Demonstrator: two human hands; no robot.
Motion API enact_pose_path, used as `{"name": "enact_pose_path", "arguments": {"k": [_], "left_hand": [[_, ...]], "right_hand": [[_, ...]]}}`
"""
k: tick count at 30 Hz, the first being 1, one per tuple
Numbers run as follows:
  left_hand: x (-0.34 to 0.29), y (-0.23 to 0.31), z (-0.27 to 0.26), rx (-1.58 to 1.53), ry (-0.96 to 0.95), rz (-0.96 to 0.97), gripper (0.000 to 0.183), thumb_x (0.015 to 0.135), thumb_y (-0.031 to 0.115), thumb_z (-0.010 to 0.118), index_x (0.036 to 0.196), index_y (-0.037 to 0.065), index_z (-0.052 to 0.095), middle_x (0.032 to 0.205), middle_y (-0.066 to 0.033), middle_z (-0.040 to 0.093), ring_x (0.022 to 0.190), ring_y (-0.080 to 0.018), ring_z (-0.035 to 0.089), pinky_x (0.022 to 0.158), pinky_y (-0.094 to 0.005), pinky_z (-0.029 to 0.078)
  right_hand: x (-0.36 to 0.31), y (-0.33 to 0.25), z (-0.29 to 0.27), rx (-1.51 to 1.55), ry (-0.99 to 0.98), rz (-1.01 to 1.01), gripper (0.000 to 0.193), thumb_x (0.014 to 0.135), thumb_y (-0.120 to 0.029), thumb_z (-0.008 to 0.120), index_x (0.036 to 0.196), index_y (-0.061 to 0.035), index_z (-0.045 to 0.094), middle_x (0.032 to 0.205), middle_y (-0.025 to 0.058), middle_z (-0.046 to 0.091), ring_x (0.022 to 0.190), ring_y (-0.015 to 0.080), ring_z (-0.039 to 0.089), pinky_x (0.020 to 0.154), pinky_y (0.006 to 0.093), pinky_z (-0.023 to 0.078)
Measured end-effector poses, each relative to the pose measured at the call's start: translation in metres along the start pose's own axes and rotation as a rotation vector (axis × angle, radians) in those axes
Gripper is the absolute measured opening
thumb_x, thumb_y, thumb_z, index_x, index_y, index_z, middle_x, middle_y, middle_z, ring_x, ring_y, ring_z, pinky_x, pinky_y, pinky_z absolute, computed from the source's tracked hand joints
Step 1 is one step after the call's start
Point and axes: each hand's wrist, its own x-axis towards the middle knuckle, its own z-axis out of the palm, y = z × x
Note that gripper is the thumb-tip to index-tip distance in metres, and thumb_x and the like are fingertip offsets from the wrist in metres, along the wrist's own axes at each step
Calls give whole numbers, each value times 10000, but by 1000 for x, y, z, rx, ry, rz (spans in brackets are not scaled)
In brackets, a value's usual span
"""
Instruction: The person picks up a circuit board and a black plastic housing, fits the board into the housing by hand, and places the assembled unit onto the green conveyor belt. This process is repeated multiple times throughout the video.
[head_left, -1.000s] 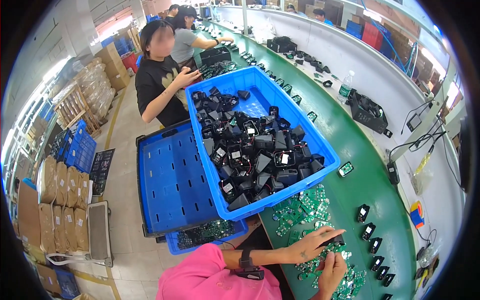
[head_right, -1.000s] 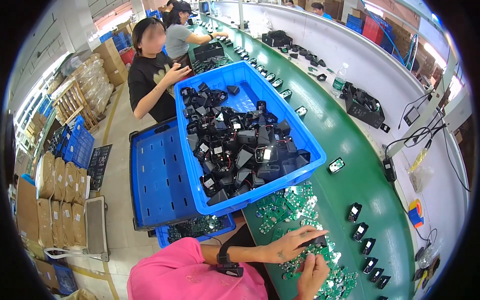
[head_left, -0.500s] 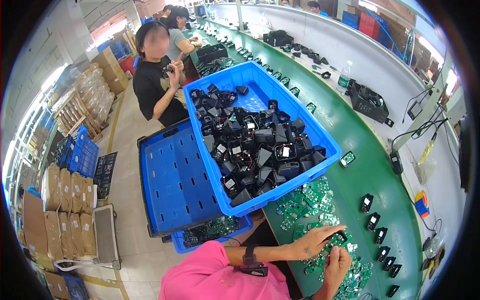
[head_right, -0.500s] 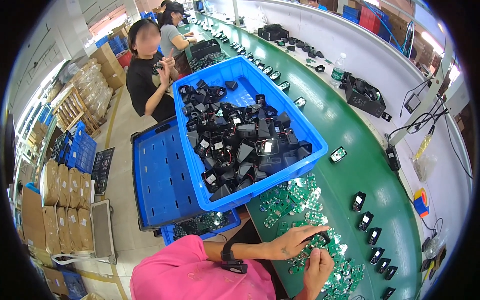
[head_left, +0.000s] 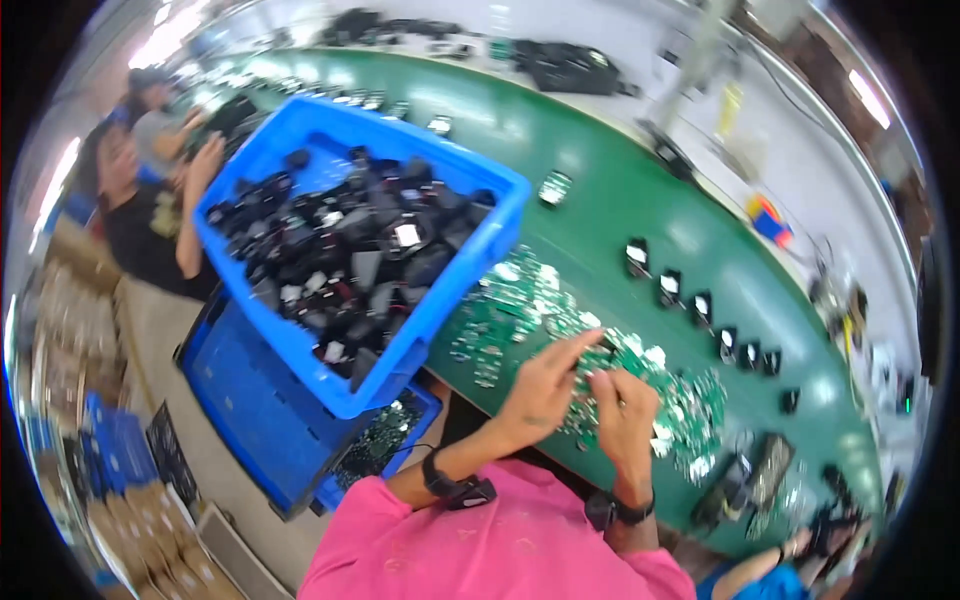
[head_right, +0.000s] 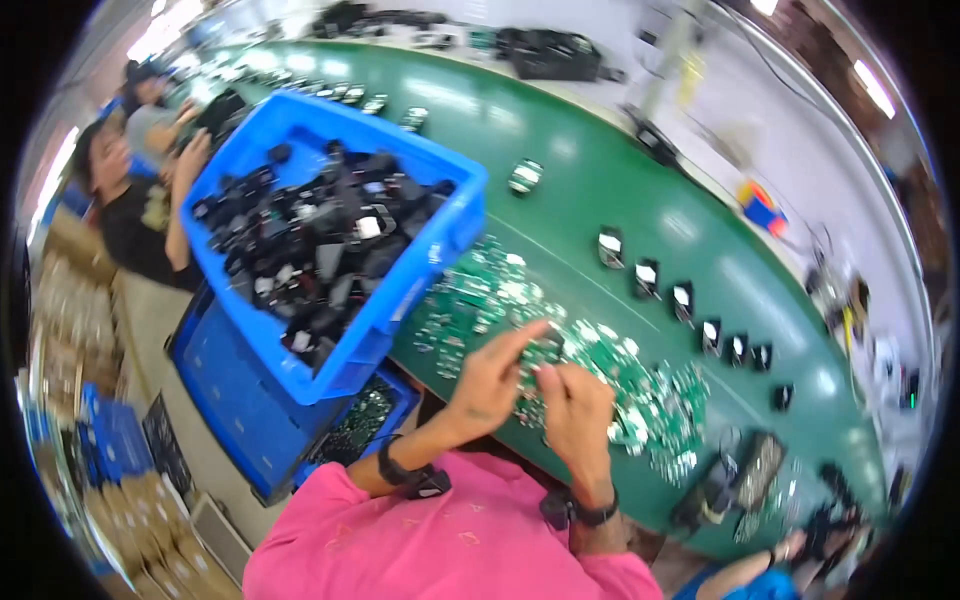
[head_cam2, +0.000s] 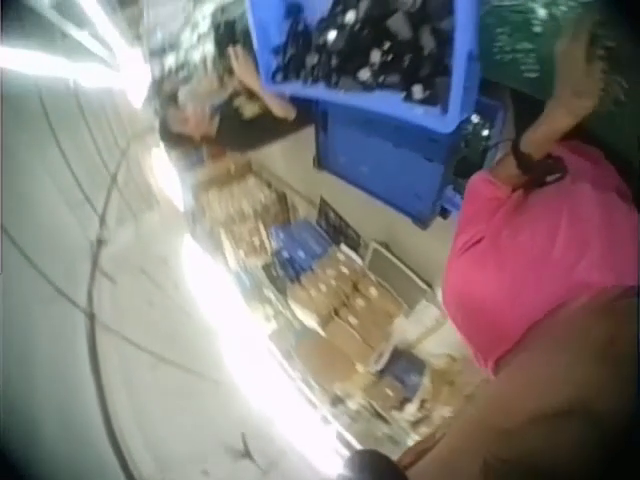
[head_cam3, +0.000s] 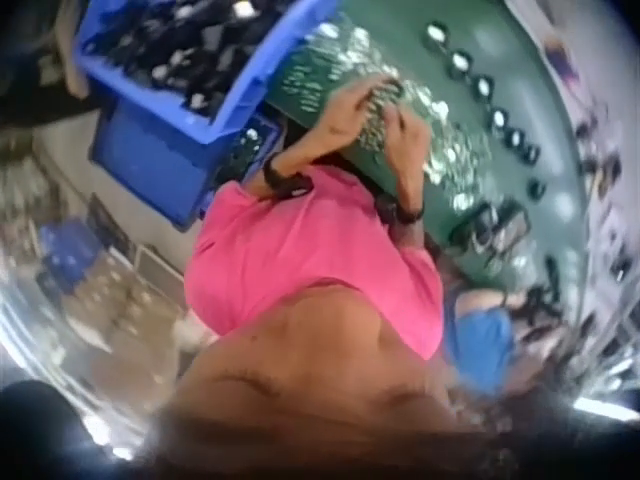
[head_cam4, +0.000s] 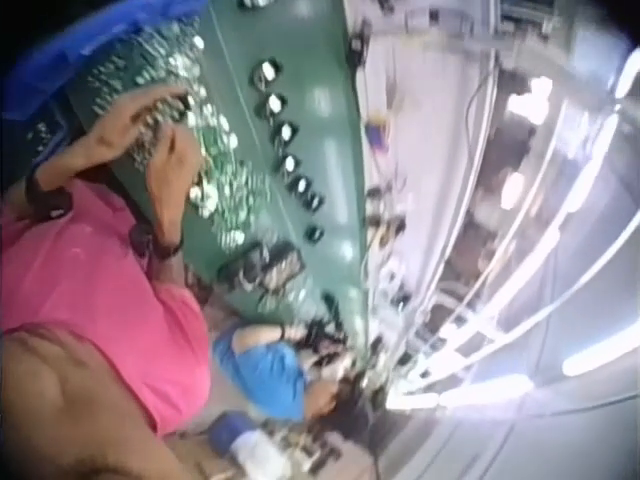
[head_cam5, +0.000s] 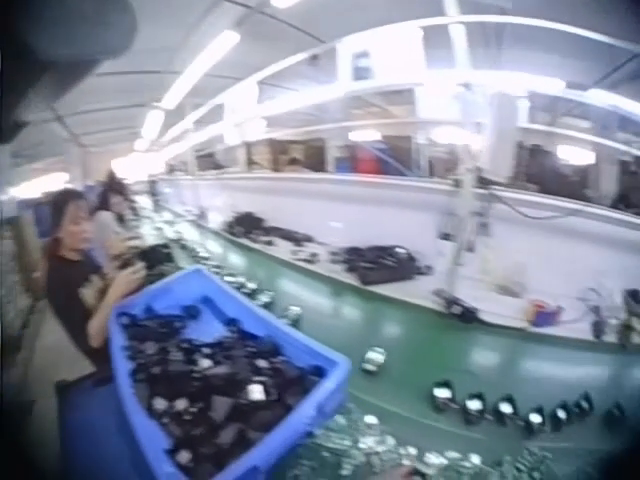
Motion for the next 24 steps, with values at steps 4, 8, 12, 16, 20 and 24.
{"name": "enact_pose_path", "arguments": {"k": [4, 8, 12, 16, 20, 24], "left_hand": [[5, 6, -3, -247, -137, -322, 552, 856, -126, 459, 1383, 31, 493, 1218, -71, 614, 976, -63, 575, 832, -231, 487], [7, -7, -11, -440, -222, -226, 533, 886, -65, 483, 1411, 25, 455, 1289, -120, 555, 883, -117, 632, 746, -254, 532], [2, 8, -18, -303, -235, -347, 445, 937, 1, 493, 1379, 18, 452, 1291, -123, 546, 954, -161, 652, 775, -286, 565], [-2, 3, -6, -399, -260, -397, 412, 943, 5, 481, 1354, 23, 455, 1182, -113, 604, 799, -145, 676, 675, -265, 571], [-1, 2, -12, -403, -205, -310, 388, 920, 18, 490, 1307, 26, 463, 1028, -124, 634, 741, -157, 661, 656, -296, 569], [8, -15, -14, -389, -321, -334, 397, 915, 14, 526, 1307, 21, 465, 1080, -123, 601, 828, -158, 664, 680, -283, 582]], "right_hand": [[1, 1, -7, -3, 30, 100, 256, 920, -150, 622, 717, 3, 599, 617, 150, 550, 532, 312, 537, 521, 393, 398], [1, 1, -7, -36, 16, 106, 276, 919, -163, 634, 700, -2, 586, 598, 150, 545, 503, 329, 518, 492, 405, 387], [-4, 7, 2, -156, -7, 65, 315, 909, -194, 653, 662, -9, 589, 590, 173, 555, 501, 355, 522, 483, 420, 382], [-13, 17, 2, -180, 30, 169, 192, 914, -179, 626, 861, 6, 635, 608, 174, 583, 500, 301, 551, 498, 389, 413], [-11, 27, 16, 231, -35, 183, 334, 940, -117, 543, 1249, 4, 578, 665, 167, 622, 551, 262, 597, 558, 362, 472], [-2, 15, 5, 58, -128, 302, 371, 956, -98, 494, 1311, -2, 541, 694, 176, 634, 594, 275, 643, 585, 380, 495]]}}
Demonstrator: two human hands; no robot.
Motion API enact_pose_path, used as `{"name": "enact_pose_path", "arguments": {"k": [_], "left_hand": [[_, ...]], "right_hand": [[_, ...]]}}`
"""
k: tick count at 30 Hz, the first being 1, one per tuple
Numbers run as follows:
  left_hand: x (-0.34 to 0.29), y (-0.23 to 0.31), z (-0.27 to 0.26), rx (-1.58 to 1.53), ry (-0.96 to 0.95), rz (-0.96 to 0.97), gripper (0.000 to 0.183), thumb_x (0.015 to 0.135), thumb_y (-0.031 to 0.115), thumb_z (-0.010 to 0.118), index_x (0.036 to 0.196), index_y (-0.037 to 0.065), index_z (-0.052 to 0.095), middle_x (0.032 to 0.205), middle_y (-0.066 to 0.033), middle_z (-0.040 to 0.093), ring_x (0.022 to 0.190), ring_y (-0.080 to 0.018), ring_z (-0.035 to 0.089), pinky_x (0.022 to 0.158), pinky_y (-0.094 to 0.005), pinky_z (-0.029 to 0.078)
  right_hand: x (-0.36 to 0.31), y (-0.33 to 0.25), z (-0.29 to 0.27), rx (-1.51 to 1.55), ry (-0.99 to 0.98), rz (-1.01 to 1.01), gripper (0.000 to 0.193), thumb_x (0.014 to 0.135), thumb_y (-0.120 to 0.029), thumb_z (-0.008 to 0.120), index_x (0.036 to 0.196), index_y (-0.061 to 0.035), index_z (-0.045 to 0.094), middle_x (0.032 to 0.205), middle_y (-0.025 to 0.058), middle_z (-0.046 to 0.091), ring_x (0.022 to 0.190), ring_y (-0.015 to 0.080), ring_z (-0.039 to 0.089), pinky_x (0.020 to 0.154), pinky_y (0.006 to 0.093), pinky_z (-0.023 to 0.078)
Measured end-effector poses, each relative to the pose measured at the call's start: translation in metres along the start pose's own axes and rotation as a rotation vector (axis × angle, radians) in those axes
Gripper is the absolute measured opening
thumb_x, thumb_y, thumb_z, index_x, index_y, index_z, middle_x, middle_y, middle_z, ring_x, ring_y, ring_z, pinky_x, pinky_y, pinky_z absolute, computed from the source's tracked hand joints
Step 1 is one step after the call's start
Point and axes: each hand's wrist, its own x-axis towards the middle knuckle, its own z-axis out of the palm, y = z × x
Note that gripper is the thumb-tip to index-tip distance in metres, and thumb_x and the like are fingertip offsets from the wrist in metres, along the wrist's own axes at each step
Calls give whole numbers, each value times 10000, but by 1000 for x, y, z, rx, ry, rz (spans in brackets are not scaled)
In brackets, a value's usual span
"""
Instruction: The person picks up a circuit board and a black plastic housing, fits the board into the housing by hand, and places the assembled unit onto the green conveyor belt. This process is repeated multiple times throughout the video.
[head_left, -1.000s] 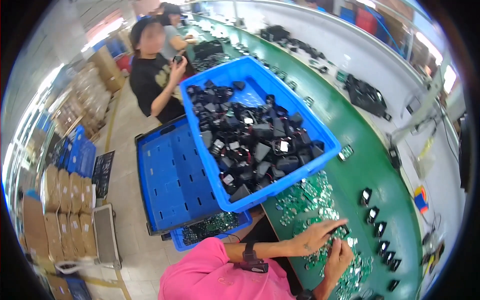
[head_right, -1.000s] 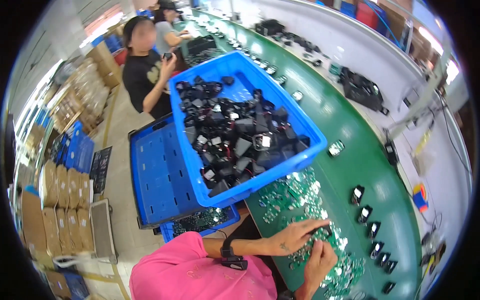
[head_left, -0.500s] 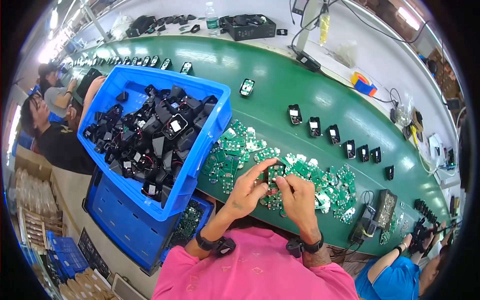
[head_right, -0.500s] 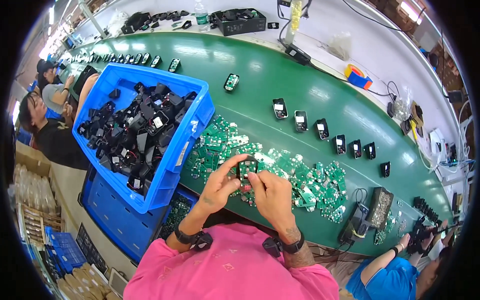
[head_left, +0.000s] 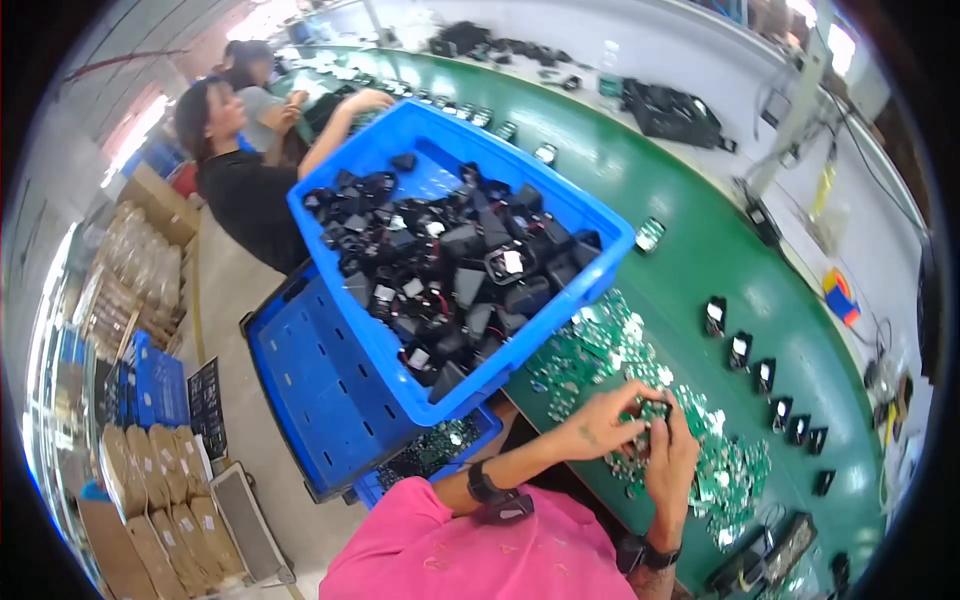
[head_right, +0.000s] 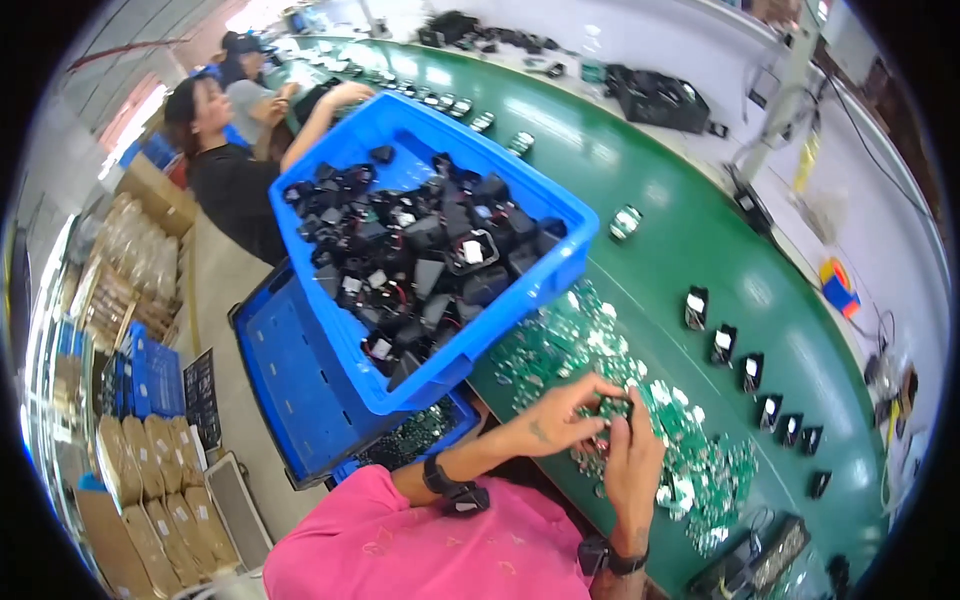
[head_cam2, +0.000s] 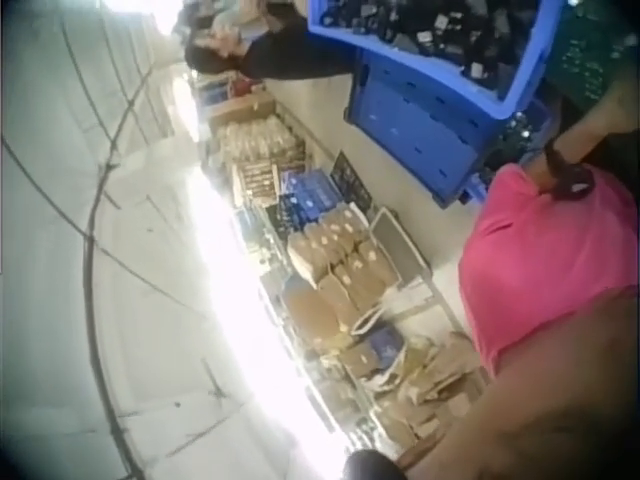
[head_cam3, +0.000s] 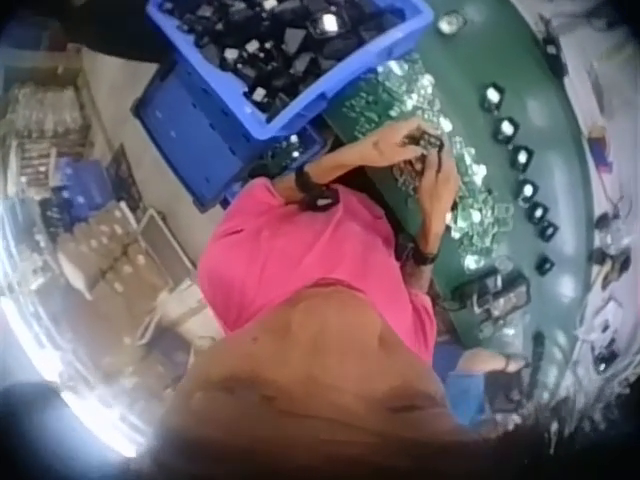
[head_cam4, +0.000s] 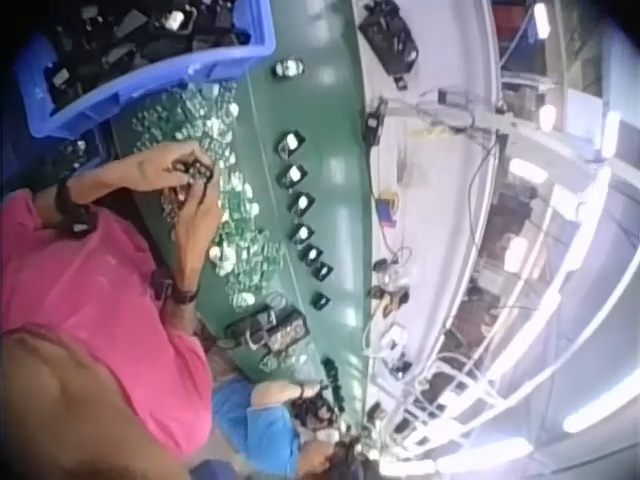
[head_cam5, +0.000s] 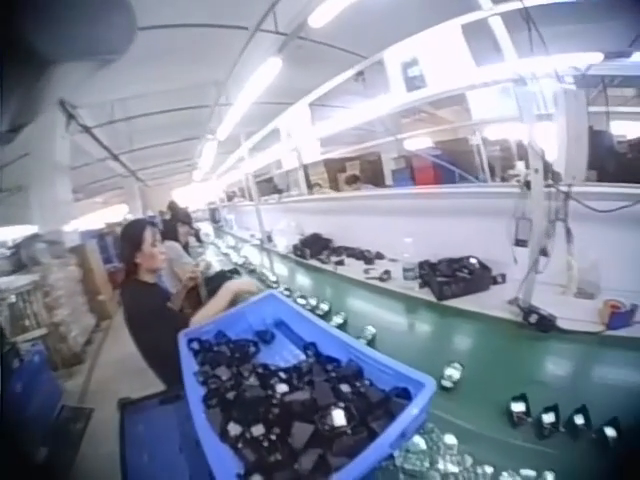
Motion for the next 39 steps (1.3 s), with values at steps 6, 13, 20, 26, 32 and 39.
{"name": "enact_pose_path", "arguments": {"k": [6, 13, 20, 26, 32, 39], "left_hand": [[1, -6, -4, -285, 8, -206, 499, 916, -1, 547, 1380, 53, 374, 1108, -137, 582, 809, -159, 676, 647, -240, 581], [6, -16, 1, -213, -45, -149, 475, 922, -13, 551, 1371, 34, 402, 1090, -148, 595, 773, -162, 674, 613, -262, 581], [6, -8, 0, -279, -34, -289, 419, 933, -25, 479, 1345, 25, 419, 1039, -153, 603, 782, -163, 661, 629, -272, 604], [7, -17, 4, -230, 4, -227, 423, 926, -34, 494, 1336, 26, 409, 1096, -163, 574, 887, -173, 648, 668, -273, 612], [5, -22, 7, -33, 27, -130, 395, 918, -60, 489, 1305, 4, 443, 1124, -112, 566, 952, -154, 616, 682, -267, 616], [11, -22, 6, 176, 67, -88, 377, 902, -48, 511, 1274, -9, 463, 976, -100, 612, 772, -153, 657, 612, -263, 597]], "right_hand": [[8, 6, 6, -122, 12, -156, 345, 979, -164, 504, 1289, -14, 530, 792, 232, 650, 711, 412, 651, 619, 460, 487], [2, 9, -4, -53, -36, -28, 360, 981, -149, 510, 1306, 3, 520, 838, 239, 658, 758, 413, 653, 661, 451, 497], [3, 10, -2, -56, -60, -69, 400, 975, -148, 522, 1352, -15, 501, 821, 243, 642, 704, 399, 644, 634, 434, 489], [3, 18, 8, 92, -42, -29, 422, 975, -130, 506, 1391, -61, 495, 736, 160, 625, 597, 259, 606, 577, 360, 483], [2, 16, 12, 82, 29, -31, 413, 972, -119, 505, 1383, -87, 520, 665, 100, 579, 559, 192, 542, 559, 328, 469], [13, 40, 23, 160, 80, -37, 398, 973, -108, 515, 1365, -55, 549, 760, 48, 608, 669, 90, 515, 619, 272, 463]]}}
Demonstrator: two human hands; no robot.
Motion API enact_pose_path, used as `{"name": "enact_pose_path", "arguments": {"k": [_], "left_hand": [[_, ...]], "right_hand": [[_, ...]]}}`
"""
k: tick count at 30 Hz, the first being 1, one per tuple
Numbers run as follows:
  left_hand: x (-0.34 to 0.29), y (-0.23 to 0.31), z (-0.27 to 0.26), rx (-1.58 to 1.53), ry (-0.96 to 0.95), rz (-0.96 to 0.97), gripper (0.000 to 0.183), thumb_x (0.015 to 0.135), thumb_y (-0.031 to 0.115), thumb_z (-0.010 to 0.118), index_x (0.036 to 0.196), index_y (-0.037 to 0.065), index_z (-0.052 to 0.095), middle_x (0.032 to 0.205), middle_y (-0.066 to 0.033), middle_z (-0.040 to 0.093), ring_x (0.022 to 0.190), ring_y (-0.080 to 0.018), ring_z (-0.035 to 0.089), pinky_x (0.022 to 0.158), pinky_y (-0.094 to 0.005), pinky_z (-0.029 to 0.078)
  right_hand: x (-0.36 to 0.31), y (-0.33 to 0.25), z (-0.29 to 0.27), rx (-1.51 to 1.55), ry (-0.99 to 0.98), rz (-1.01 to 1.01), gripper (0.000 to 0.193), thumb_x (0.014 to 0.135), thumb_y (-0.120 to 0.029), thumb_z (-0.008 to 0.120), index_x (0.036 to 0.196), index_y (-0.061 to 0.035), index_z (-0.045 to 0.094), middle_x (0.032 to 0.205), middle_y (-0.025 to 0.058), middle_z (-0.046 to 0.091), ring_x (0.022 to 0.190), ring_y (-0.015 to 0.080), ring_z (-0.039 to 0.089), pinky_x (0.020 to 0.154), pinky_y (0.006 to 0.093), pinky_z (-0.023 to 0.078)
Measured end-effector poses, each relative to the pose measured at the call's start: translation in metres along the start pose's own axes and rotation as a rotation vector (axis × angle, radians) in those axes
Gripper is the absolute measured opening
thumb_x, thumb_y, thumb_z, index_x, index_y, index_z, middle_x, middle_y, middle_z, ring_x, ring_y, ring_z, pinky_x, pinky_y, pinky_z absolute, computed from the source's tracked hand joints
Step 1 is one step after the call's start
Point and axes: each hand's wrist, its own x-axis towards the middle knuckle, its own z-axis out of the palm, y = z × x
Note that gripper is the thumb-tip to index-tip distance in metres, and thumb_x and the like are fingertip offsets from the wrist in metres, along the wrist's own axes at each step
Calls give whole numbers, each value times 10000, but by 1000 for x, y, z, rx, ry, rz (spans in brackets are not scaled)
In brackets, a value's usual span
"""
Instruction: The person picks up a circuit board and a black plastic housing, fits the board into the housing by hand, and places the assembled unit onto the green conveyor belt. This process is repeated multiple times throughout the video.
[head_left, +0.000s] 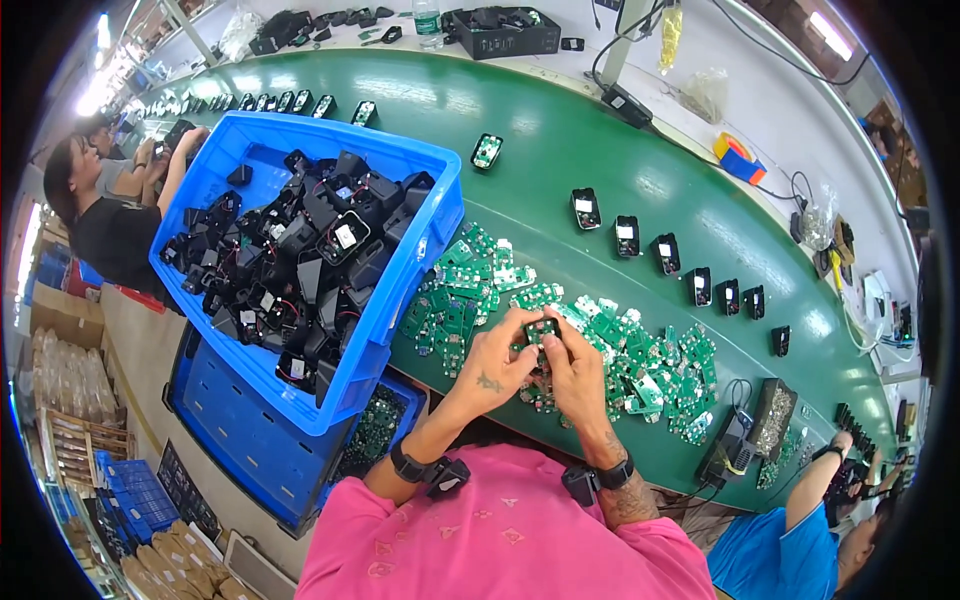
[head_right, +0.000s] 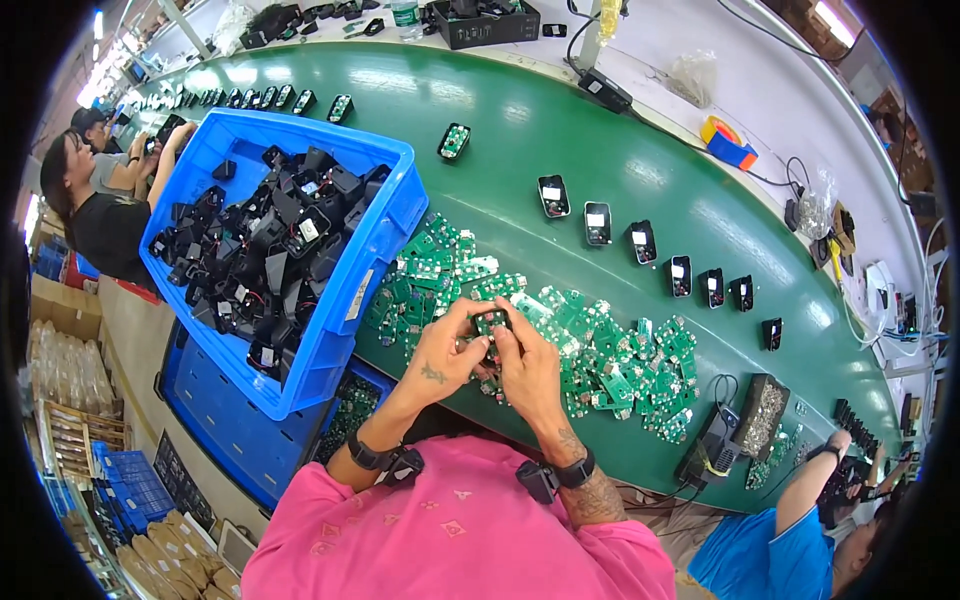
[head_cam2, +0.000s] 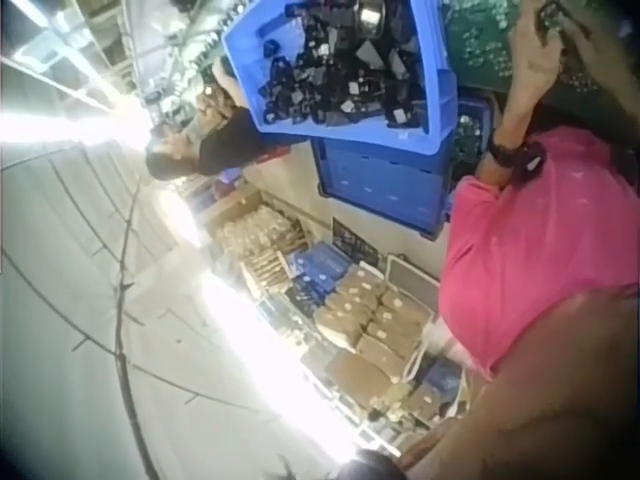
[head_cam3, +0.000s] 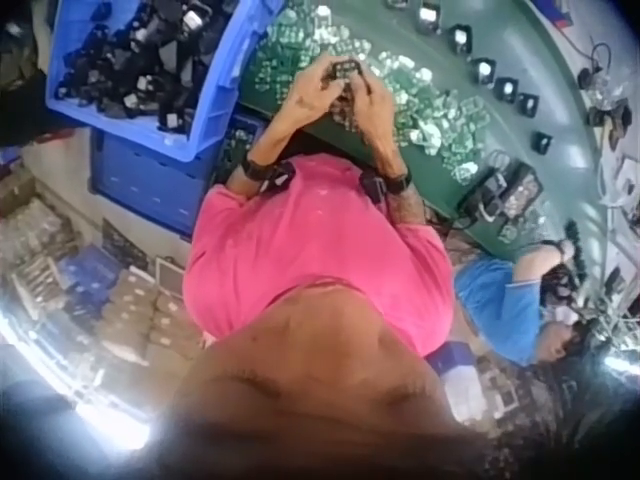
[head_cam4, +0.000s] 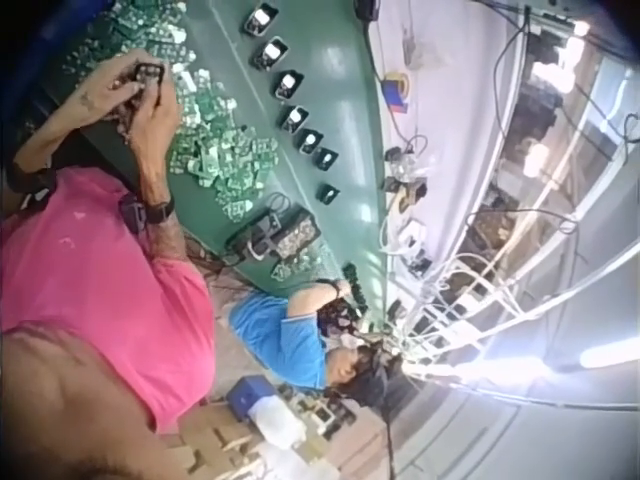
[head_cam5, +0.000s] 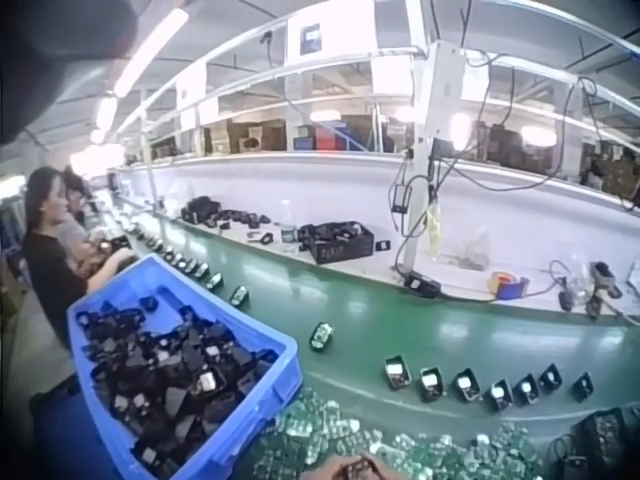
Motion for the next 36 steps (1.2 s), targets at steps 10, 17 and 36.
{"name": "enact_pose_path", "arguments": {"k": [10, 17, 36], "left_hand": [[25, -22, -34, -717, -88, -510, 270, 888, 223, 550, 1050, 8, 578, 754, -134, 673, 540, -200, 662, 463, -260, 529], [28, -8, -29, -824, -107, -517, 289, 919, 242, 531, 1031, -15, 606, 708, -94, 656, 530, -175, 635, 471, -271, 514], [-65, -62, -71, 976, 419, 296, 1024, 680, 535, 806, 1454, 34, 361, 1492, -235, 296, 1371, -461, 294, 1143, -547, 249]], "right_hand": [[42, -29, -40, -62, -486, -243, 870, 762, -282, 814, 1472, -21, 383, 1301, 144, 532, 935, 177, 582, 690, 287, 491], [44, -37, -31, -171, -371, -72, 794, 762, -299, 802, 1404, 25, 464, 1258, 147, 596, 894, 150, 603, 679, 273, 489], [246, -4, 2, -1058, -110, -503, 696, 718, -462, 775, 1197, -3, 565, 1103, 160, 651, 1044, 349, 595, 871, 462, 468]]}}
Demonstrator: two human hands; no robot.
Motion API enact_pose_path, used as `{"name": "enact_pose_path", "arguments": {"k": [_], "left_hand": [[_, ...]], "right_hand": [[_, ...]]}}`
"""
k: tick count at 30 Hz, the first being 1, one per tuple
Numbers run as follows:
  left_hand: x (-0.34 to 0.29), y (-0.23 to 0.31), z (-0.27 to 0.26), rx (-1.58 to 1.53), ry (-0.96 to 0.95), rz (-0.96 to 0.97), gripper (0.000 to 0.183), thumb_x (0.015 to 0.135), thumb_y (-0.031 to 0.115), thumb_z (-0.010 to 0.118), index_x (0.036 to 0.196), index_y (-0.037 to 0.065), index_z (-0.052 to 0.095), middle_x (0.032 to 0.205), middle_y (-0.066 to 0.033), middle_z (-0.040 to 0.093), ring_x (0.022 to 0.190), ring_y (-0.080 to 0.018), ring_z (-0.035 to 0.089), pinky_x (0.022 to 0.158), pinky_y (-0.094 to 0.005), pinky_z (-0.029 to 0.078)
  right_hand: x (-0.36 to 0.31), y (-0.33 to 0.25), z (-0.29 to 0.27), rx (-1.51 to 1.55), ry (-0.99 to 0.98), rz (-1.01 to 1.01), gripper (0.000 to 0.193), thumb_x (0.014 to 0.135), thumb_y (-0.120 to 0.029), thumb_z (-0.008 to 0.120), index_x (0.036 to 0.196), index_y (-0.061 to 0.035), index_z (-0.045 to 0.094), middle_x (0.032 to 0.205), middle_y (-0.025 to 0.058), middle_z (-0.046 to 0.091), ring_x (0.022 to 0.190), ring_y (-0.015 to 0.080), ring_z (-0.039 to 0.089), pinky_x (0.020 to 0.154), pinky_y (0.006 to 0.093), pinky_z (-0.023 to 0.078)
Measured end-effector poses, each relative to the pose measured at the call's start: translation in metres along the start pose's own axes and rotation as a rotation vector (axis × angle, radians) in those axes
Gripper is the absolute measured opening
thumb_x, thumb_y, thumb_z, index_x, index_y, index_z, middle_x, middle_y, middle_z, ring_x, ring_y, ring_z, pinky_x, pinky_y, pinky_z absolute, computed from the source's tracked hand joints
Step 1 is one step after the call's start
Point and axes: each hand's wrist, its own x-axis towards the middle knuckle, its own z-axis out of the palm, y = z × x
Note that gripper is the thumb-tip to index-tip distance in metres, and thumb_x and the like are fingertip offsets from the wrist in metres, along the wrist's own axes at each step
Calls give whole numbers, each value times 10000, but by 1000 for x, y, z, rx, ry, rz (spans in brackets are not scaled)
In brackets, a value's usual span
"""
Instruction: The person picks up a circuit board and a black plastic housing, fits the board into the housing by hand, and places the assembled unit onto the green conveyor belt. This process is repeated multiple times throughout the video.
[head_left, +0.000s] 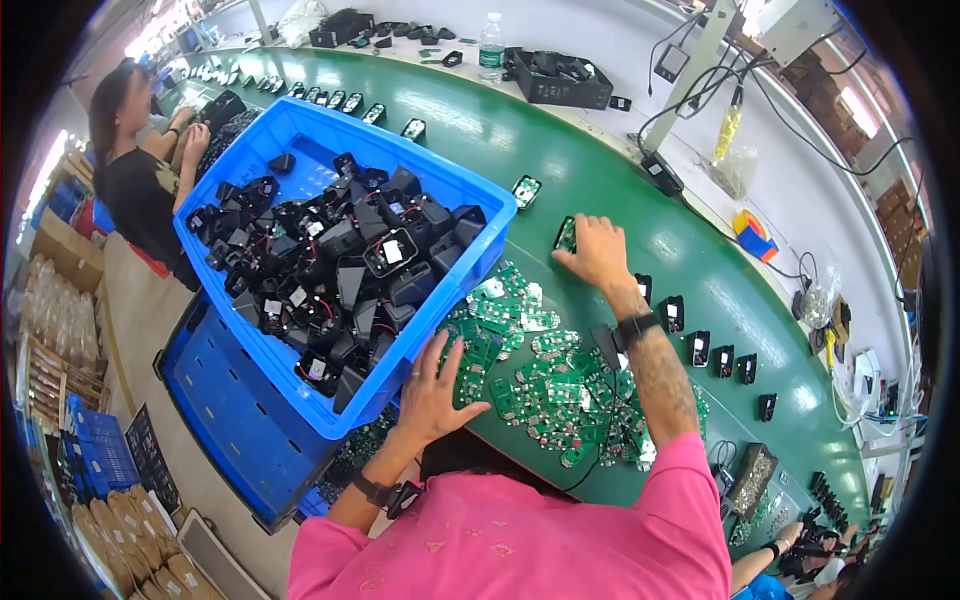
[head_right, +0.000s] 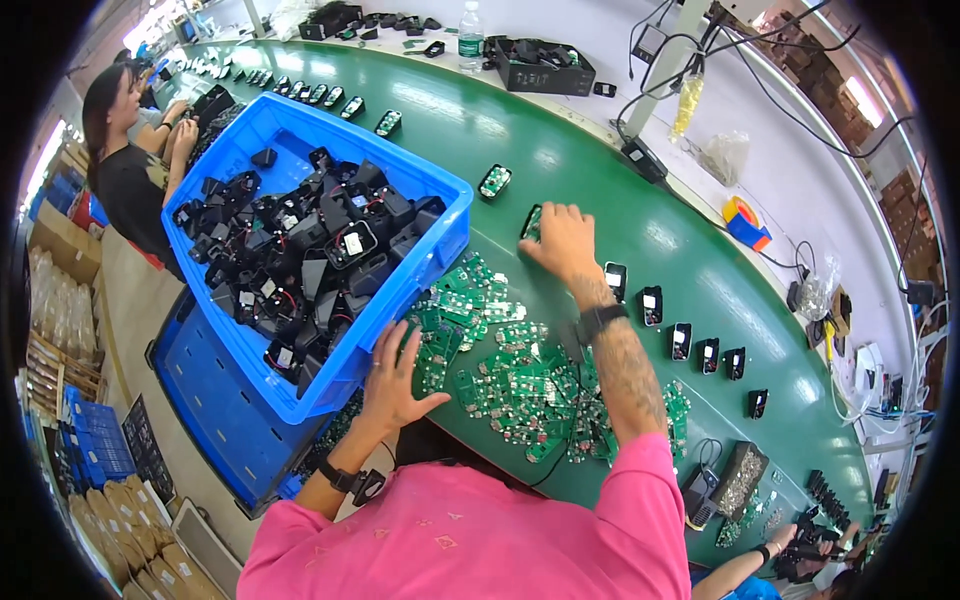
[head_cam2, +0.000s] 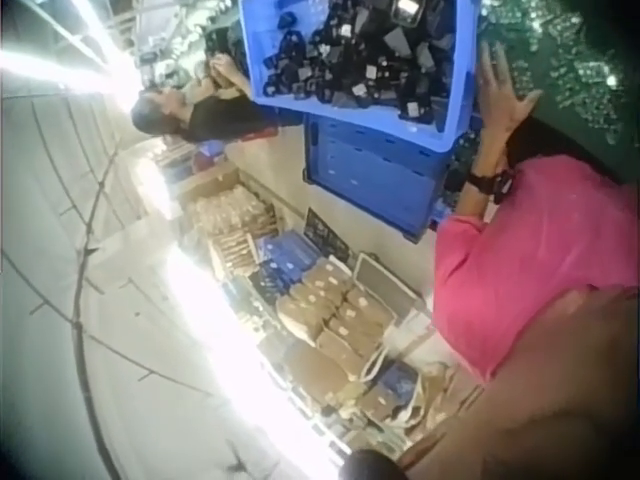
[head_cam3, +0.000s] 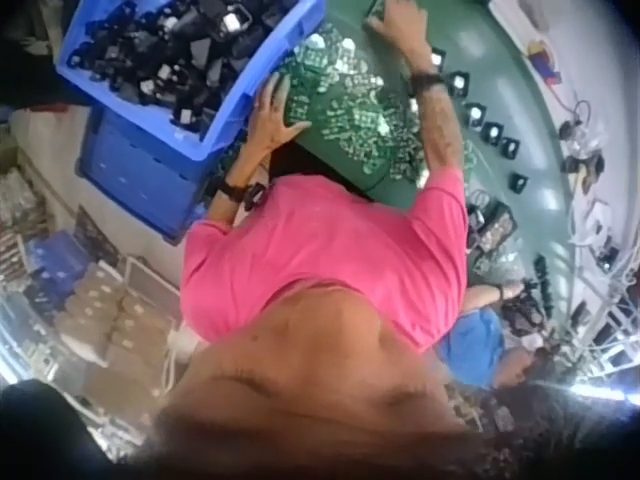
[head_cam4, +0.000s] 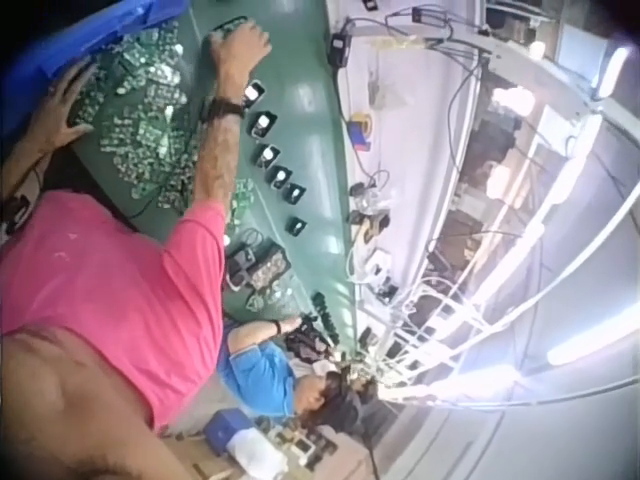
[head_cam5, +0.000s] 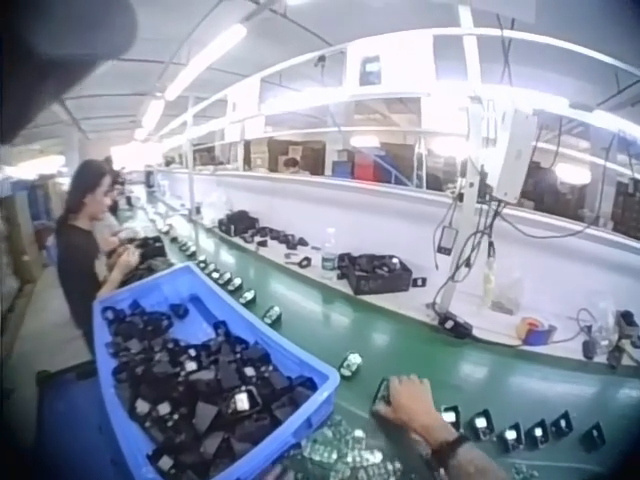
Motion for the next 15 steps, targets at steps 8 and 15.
{"name": "enact_pose_path", "arguments": {"k": [8, 15], "left_hand": [[31, 9, 12, 85, -264, -127, 1145, 687, 693, 712, 1534, 79, 243, 1558, -277, 169, 1449, -451, 154, 1175, -540, 165], [52, 28, 33, 41, -244, -1, 1149, 709, 725, 662, 1543, 75, 212, 1576, -276, 125, 1463, -452, 102, 1174, -578, 111]], "right_hand": [[12, 30, 6, -4, -141, 246, 1106, 625, -543, 829, 1476, -43, 329, 1388, 183, 504, 1295, 377, 447, 1030, 611, 334], [-34, 65, -13, 38, -315, 1, 906, 627, -301, 843, 1380, -24, 422, 1219, 227, 587, 1158, 399, 541, 1002, 452, 447]]}}
